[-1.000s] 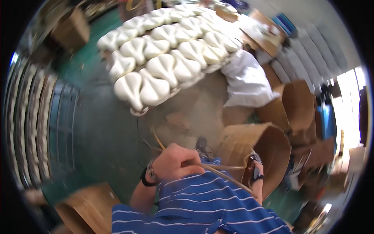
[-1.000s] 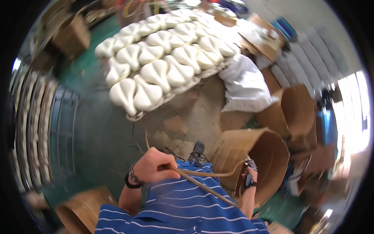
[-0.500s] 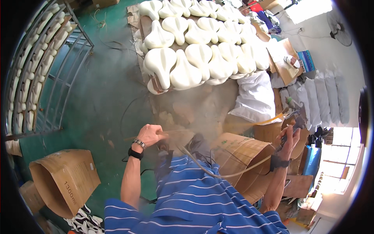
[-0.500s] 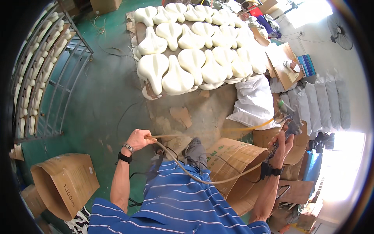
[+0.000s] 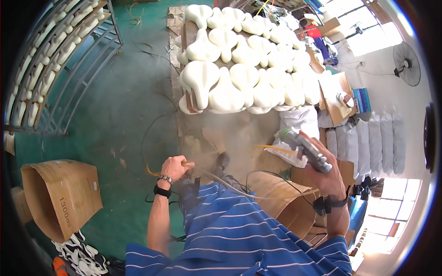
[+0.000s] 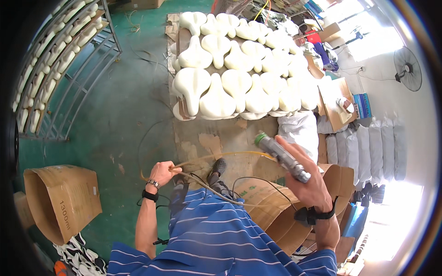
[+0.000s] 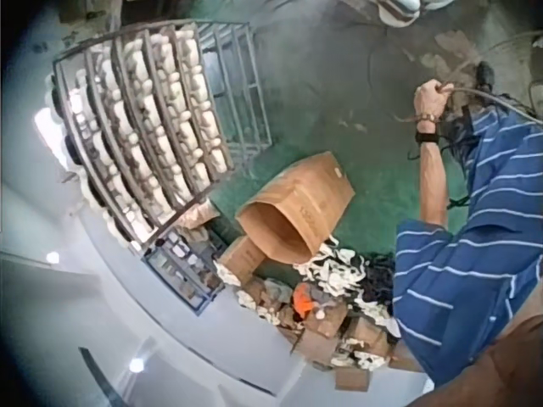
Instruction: The person repeatedly picks up trays of white foam parts, sprays them with a handheld spray gun, and places them onto a metal rack. The person also handles cardboard boxes and a plastic bag during the process.
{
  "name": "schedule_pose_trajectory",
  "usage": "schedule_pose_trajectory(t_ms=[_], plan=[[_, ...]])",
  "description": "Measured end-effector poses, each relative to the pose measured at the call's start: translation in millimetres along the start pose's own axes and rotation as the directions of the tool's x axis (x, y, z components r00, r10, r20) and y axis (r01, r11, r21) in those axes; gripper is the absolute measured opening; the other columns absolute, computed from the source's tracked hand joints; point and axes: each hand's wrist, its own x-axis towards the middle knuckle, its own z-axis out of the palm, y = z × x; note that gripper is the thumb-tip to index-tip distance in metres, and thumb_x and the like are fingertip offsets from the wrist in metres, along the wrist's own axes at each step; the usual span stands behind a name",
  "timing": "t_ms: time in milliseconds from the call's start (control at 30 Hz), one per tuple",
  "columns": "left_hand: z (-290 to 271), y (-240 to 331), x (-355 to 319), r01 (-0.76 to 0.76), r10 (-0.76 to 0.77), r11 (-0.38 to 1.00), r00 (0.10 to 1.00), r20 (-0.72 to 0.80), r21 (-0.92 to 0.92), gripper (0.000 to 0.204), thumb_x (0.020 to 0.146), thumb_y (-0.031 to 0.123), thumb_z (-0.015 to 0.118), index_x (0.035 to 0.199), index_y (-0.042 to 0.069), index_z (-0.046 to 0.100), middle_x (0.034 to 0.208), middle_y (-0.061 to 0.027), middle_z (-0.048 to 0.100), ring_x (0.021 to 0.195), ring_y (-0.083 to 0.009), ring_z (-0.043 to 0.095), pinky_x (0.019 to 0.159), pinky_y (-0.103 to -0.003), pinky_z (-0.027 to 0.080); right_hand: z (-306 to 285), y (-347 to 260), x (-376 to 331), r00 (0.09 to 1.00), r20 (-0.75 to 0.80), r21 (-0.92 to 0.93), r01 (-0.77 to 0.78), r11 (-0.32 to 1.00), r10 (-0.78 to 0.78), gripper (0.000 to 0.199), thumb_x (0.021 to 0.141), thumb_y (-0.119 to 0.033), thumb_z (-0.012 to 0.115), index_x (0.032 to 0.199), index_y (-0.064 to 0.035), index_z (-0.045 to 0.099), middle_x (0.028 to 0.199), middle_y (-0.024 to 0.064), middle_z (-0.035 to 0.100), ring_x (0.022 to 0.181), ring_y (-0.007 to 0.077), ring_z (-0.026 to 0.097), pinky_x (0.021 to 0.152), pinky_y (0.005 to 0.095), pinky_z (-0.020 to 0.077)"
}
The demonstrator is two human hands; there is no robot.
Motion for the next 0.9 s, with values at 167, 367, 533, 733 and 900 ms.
schedule_pose_trajectory(t_ms=[167,367,533,733,900], plan=[[16,20,17,0.053,-0.05,0.998,0.997,-0.065,0.039,0.045,0.081,0.052,0.077,0.078,0.007,0.07,0.069,-0.0154,0.067,0.067,-0.0358,0.066,0.058,-0.043,0.049,10,-2,23,0.939,0.16,-0.128,0.325,0.937,-0.304,0.074,0.073,0.012,0.055,0.145,-0.0017,0.048,0.114,0.0222,0.065,0.097,0.0387,0.064,0.088,0.0368,0.0497],[40,41,22,-0.035,0.03,0.999,0.986,0.167,0.03,0.047,0.077,0.053,0.079,0.08,0.008,0.07,0.074,-0.0137,0.069,0.073,-0.032,0.068,0.063,-0.041,0.051,10,-14,33,0.94,0.22,-0.185,0.302,0.935,-0.26,0.067,0.078,0.005,0.068,0.143,-0.0028,0.051,0.105,0.0218,0.067,0.088,0.0394,0.065,0.078,0.0383,0.0513],[31,50,16,-0.112,0.175,0.972,0.929,0.326,-0.205,0.053,0.08,0.057,0.077,0.083,0.005,0.068,0.066,-0.0083,0.065,0.064,-0.0234,0.062,0.06,-0.038,0.046,5,-17,40,0.936,0.032,-0.156,0.35,0.924,-0.35,0.064,0.079,0.003,0.07,0.141,-0.0025,0.053,0.099,0.0197,0.067,0.083,0.0352,0.066,0.075,0.0381,0.0512],[13,67,24,-0.027,0.11,0.981,0.893,0.437,-0.191,0.053,0.083,0.06,0.066,0.09,0.008,0.072,0.086,-0.0176,0.071,0.087,-0.0366,0.067,0.077,-0.044,0.05,-6,-7,34,0.909,0.182,-0.193,0.406,0.893,-0.374,0.072,0.07,0.01,0.065,0.14,-0.0024,0.054,0.098,0.0193,0.068,0.085,0.0371,0.067,0.075,0.0401,0.052],[28,76,28,-0.147,0.201,0.974,0.91,0.362,-0.173,0.059,0.082,0.064,0.07,0.079,0.006,0.067,0.061,-0.0074,0.06,0.058,-0.0221,0.058,0.057,-0.036,0.044,-18,-7,43,0.953,0.067,-0.178,0.301,0.937,-0.294,0.07,0.07,0.007,0.066,0.139,-0.0024,0.056,0.097,0.0183,0.069,0.085,0.0368,0.067,0.076,0.0413,0.0524]])
